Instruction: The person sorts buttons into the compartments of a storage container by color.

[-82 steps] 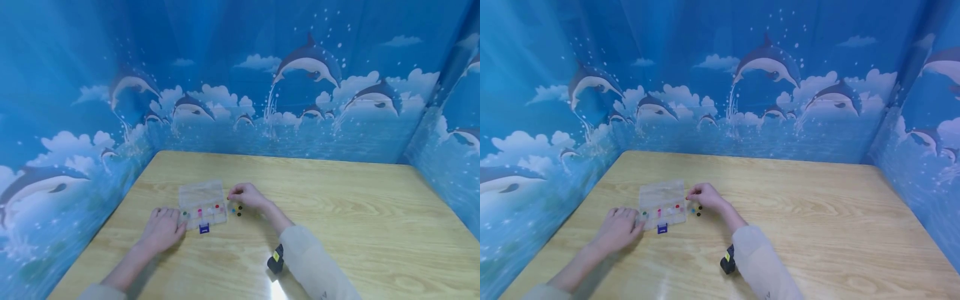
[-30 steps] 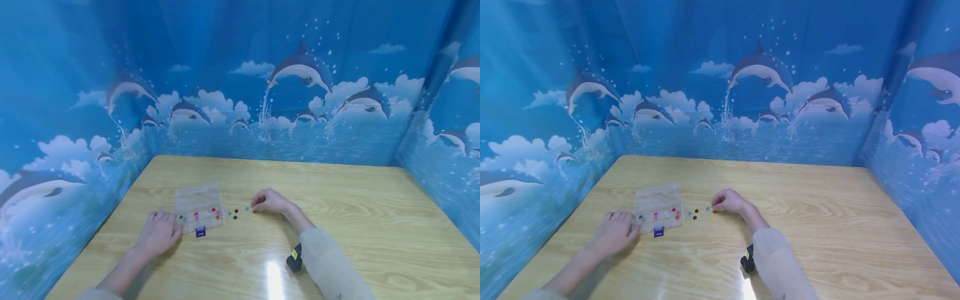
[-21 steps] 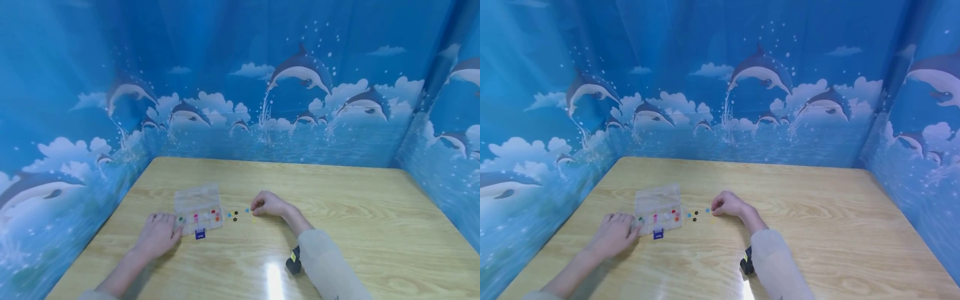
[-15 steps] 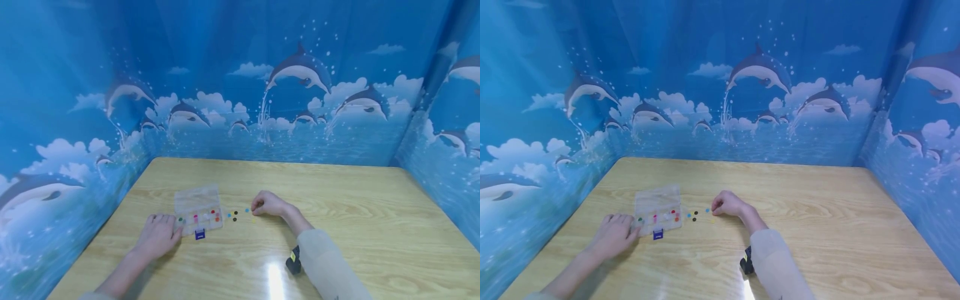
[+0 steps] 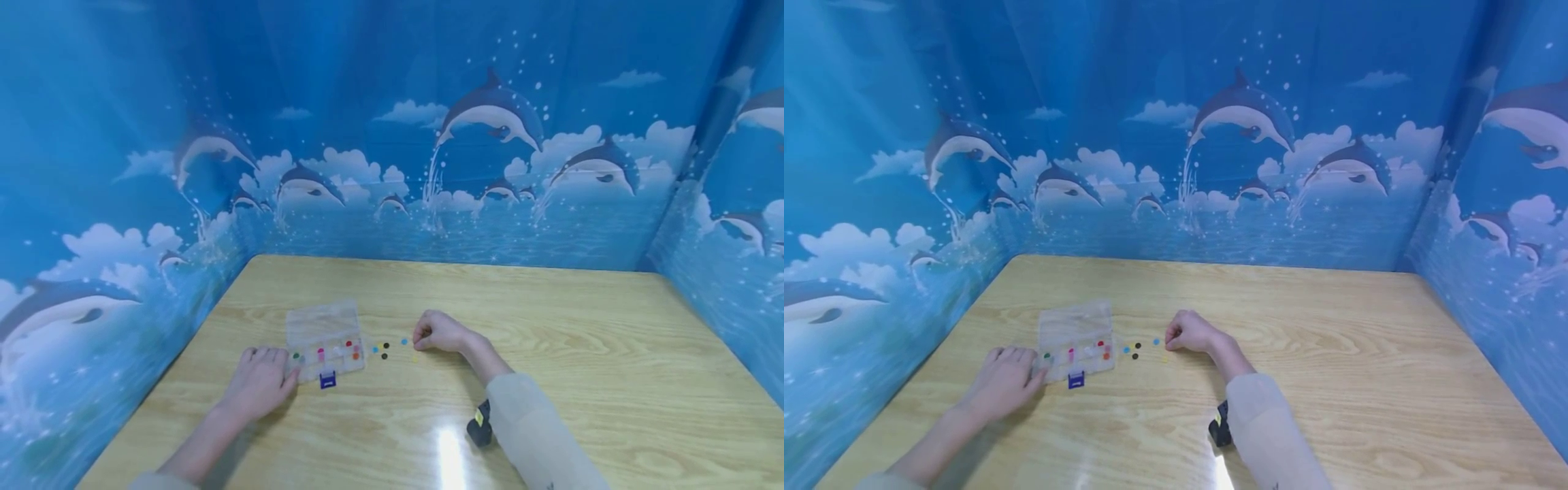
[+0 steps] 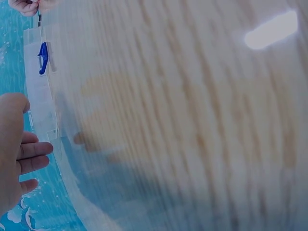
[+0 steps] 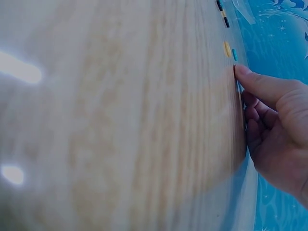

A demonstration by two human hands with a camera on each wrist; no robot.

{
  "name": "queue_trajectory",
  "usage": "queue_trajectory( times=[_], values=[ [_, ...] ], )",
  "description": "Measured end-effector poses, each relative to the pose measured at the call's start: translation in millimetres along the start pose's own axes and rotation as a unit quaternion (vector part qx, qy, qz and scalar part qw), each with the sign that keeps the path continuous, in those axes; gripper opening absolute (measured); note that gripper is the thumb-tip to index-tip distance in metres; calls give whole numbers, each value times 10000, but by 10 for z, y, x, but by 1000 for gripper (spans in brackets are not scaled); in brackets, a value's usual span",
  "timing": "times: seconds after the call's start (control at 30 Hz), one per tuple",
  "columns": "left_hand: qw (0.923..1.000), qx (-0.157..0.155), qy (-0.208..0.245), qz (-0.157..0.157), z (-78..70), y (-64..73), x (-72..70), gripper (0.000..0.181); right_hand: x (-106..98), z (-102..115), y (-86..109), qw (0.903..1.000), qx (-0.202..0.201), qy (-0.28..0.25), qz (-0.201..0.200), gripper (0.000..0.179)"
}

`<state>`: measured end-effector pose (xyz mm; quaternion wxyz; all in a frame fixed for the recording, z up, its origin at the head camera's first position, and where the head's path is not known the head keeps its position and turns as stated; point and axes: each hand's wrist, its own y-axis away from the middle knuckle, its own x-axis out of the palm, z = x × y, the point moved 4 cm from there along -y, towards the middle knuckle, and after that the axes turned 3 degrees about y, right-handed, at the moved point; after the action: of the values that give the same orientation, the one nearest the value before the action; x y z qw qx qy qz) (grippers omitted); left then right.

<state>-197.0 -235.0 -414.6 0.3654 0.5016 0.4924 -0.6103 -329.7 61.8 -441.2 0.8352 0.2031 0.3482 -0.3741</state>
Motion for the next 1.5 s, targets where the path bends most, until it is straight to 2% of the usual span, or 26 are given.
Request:
queue_trajectory(
  times=[0.3, 0.63, 1.0, 1.27, 1.5],
  values=[
    [10000, 18, -59, 36, 16, -5, 17, 35, -10, 1, 5, 9999, 28, 114, 94, 6],
    [10000, 43, -15, -54, 10, -2, -10, 35, -50, -14, 11, 9992, 169, -373, -12, 5],
    [10000, 13, 25, 9, 10, 11, -9, 35, -49, -33, -9, 9965, -10, -831, -135, 7],
    [10000, -14, 60, 10, 9, 15, -4, 35, -51, 31, -21, 9947, 114, -1012, -171, 8],
    [10000, 45, 44, -26, 9, 6, 3, 36, -43, 85, -46, 9942, 56, -1021, -326, 8]
  ],
)
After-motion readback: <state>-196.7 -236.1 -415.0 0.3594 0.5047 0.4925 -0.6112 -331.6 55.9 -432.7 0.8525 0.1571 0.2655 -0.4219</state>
